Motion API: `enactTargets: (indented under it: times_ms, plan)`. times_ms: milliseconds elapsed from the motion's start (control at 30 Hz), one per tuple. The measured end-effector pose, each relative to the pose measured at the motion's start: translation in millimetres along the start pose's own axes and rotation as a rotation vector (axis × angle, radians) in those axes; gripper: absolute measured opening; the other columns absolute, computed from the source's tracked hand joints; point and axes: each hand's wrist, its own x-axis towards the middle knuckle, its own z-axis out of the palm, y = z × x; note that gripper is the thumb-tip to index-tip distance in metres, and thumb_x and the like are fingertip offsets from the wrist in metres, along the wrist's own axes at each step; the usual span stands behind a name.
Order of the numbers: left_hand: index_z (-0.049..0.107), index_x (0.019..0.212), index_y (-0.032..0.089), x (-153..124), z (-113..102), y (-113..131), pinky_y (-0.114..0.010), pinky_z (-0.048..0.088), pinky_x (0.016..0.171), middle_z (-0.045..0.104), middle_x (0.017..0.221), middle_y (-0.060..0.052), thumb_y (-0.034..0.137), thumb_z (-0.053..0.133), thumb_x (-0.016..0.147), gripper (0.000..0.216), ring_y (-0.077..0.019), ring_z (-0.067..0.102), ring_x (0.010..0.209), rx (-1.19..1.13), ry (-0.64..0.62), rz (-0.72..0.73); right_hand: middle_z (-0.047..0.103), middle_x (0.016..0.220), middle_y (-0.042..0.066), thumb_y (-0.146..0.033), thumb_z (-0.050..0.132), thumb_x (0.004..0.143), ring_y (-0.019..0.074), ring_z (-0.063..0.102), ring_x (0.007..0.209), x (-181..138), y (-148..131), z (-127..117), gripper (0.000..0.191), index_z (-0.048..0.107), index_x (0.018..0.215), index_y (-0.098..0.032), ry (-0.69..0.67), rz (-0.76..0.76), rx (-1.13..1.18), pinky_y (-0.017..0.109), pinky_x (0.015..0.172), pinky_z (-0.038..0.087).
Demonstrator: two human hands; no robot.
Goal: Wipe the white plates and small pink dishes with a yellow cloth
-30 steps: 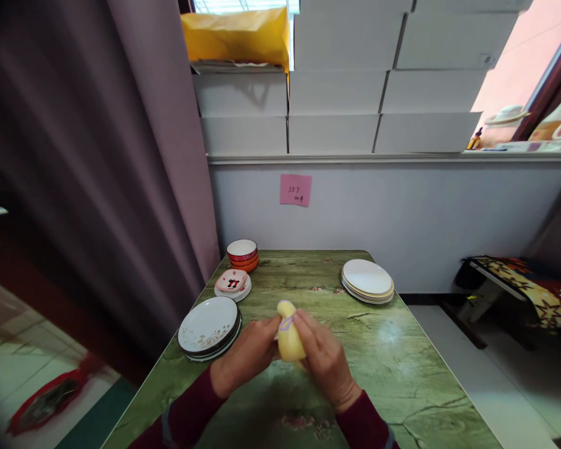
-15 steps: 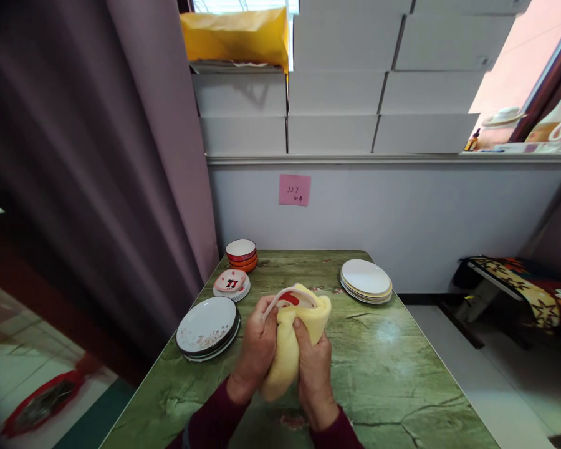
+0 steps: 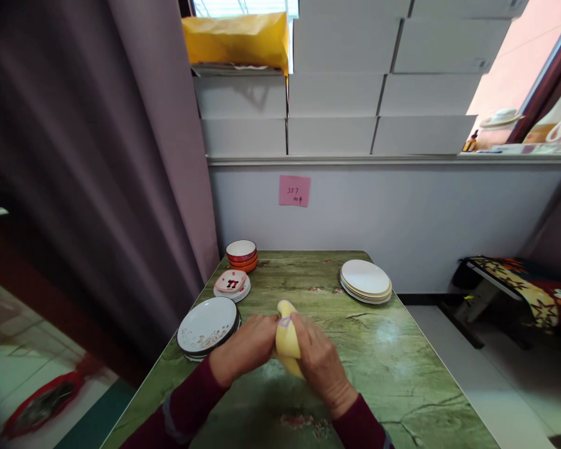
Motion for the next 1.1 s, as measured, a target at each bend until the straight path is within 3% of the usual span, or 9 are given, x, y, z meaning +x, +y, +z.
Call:
enactTargets:
  times_ms: [167, 300, 400, 500, 700, 833, 900, 1000, 1100]
  plan:
    - [0.062, 0.106, 0.02, 3, 15, 1, -0.033, 0.046, 0.077, 0.074, 0.101, -0.009, 0.021, 0.047, 0.091, 0.021, -0.0246, 0.069, 0.09, -0.167, 0.285, -0.135, 0.075, 0.101, 0.01, -0.033, 0.058, 0.087, 0.0255, 0.072, 0.09, 4, -3, 13, 0.03, 0.066, 0.112, -0.018, 0.169, 0.57, 0.308, 0.036, 0.078, 0.059]
    - [0.064, 0.091, 0.019, 7, 39, -9, -0.027, 0.045, 0.067, 0.07, 0.082, -0.003, 0.03, 0.048, 0.091, 0.02, -0.0184, 0.064, 0.075, -0.637, 0.441, -0.194, 0.074, 0.075, 0.005, -0.04, 0.057, 0.09, 0.0199, 0.068, 0.059, 4, -7, 20, 0.028, 0.064, 0.101, -0.015, 0.218, 0.748, 0.345, 0.027, 0.051, 0.055]
    - [0.063, 0.093, 0.018, 6, 48, -13, -0.028, 0.043, 0.066, 0.066, 0.078, -0.002, 0.031, 0.041, 0.093, 0.026, -0.0179, 0.059, 0.072, -0.674, 0.422, -0.177, 0.075, 0.078, 0.004, -0.041, 0.056, 0.092, 0.0187, 0.07, 0.06, 2, -9, 22, 0.029, 0.062, 0.105, -0.016, 0.19, 0.763, 0.39, 0.024, 0.05, 0.054]
    - [0.061, 0.097, 0.018, 2, 41, -14, -0.027, 0.041, 0.064, 0.063, 0.076, -0.001, 0.023, 0.038, 0.092, 0.024, -0.0167, 0.056, 0.068, -0.578, 0.296, -0.07, 0.075, 0.087, 0.007, -0.038, 0.055, 0.092, 0.0215, 0.073, 0.071, -2, -5, 19, 0.028, 0.062, 0.109, -0.016, 0.159, 0.647, 0.303, 0.028, 0.059, 0.058]
    - [0.062, 0.101, 0.022, -6, 11, -15, -0.029, 0.042, 0.068, 0.071, 0.092, -0.005, 0.016, 0.047, 0.086, 0.022, -0.0198, 0.062, 0.077, -0.242, 0.059, 0.107, 0.067, 0.125, 0.016, -0.026, 0.052, 0.093, 0.0281, 0.066, 0.114, -8, 3, 7, 0.046, 0.048, 0.138, -0.015, 0.051, 0.162, 0.111, 0.042, 0.092, 0.058]
    - [0.066, 0.084, 0.021, -7, 9, -13, -0.033, 0.043, 0.068, 0.072, 0.085, -0.008, 0.013, 0.056, 0.078, 0.014, -0.0247, 0.065, 0.077, -0.144, 0.043, 0.08, 0.067, 0.126, 0.015, -0.012, 0.047, 0.092, 0.0245, 0.066, 0.114, -2, 1, 4, 0.053, 0.041, 0.145, -0.017, -0.056, -0.059, 0.009, 0.039, 0.092, 0.059]
    - [0.065, 0.091, 0.019, -5, 15, -12, -0.033, 0.043, 0.069, 0.072, 0.089, -0.011, 0.011, 0.052, 0.08, 0.018, -0.0262, 0.066, 0.08, -0.115, 0.088, 0.021, 0.069, 0.121, 0.015, -0.013, 0.047, 0.092, 0.0245, 0.067, 0.111, 2, 0, 5, 0.051, 0.044, 0.143, -0.016, 0.008, -0.037, 0.012, 0.039, 0.09, 0.059]
    - [0.062, 0.099, 0.019, 0, 28, -10, -0.033, 0.043, 0.076, 0.07, 0.096, -0.011, 0.014, 0.045, 0.088, 0.021, -0.0252, 0.064, 0.09, -0.161, 0.28, -0.109, 0.071, 0.113, 0.013, -0.023, 0.049, 0.092, 0.0251, 0.069, 0.105, 9, -1, 7, 0.037, 0.057, 0.128, -0.018, 0.135, 0.215, 0.123, 0.039, 0.088, 0.059]
    - [0.061, 0.093, 0.019, 5, 42, -12, -0.031, 0.043, 0.071, 0.067, 0.083, -0.006, 0.029, 0.04, 0.095, 0.023, -0.0213, 0.061, 0.079, -0.422, 0.419, -0.22, 0.075, 0.091, 0.008, -0.028, 0.051, 0.093, 0.0207, 0.072, 0.076, 13, -4, 9, 0.027, 0.061, 0.115, -0.017, 0.201, 0.477, 0.179, 0.029, 0.065, 0.06]
